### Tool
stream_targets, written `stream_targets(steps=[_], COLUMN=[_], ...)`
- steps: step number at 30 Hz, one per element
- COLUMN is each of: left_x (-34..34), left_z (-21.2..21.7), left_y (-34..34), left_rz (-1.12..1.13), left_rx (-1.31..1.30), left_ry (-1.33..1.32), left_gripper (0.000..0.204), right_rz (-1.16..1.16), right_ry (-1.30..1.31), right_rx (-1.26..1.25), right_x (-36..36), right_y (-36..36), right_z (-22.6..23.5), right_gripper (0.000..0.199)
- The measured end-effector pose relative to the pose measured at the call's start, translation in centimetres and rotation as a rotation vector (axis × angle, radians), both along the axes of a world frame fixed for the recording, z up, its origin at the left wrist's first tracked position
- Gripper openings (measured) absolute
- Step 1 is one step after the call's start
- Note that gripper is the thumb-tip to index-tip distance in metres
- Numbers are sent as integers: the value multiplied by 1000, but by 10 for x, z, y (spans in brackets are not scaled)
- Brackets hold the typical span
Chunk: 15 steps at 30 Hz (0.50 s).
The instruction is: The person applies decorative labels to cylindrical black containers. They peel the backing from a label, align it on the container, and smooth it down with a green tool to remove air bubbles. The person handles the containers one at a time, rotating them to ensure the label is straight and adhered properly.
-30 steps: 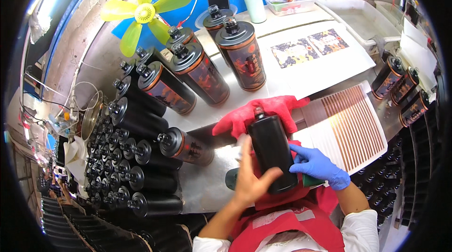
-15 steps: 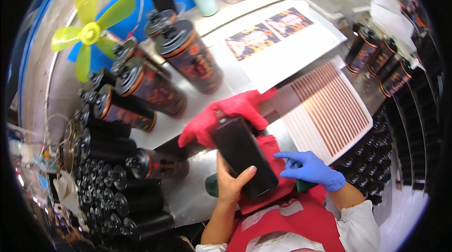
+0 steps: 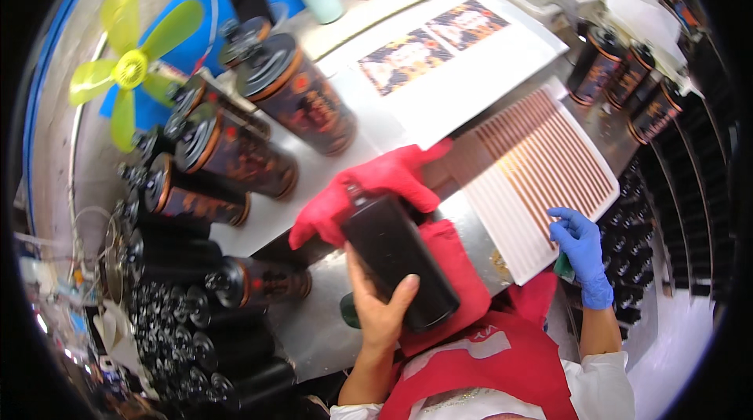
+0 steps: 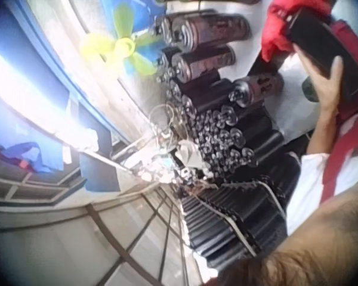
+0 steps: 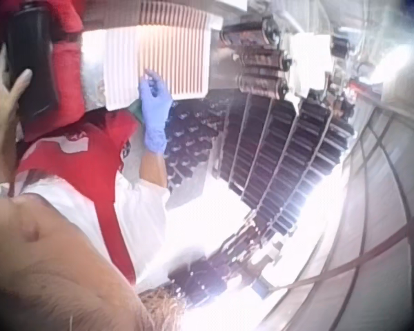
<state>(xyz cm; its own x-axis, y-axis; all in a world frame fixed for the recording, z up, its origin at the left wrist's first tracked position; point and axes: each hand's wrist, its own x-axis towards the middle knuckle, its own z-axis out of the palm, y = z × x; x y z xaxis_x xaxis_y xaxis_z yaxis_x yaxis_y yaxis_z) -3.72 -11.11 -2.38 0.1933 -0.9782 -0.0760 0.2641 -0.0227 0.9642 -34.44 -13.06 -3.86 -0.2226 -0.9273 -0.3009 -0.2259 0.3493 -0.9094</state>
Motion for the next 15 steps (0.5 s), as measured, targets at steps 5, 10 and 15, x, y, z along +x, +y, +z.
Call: stream_targets(steps=[5, 10, 15], left_x=[1, 2, 0], left_z=[2, -1, -4], left_y=[-2, -3, 0], left_rz=[-3, 9, 55], left_rx=[-56, -50, -36], left_ry=[-9, -95, -165], left_gripper=[95, 99, 103], right_rz=[171, 243, 234], right_ry=[-49, -56, 255], right_rx=[-50, -43, -487], right_x=[25, 41, 28], right_y=[-30, -57, -151], right_z=[4, 28, 46], right_gripper=[26, 24, 29])
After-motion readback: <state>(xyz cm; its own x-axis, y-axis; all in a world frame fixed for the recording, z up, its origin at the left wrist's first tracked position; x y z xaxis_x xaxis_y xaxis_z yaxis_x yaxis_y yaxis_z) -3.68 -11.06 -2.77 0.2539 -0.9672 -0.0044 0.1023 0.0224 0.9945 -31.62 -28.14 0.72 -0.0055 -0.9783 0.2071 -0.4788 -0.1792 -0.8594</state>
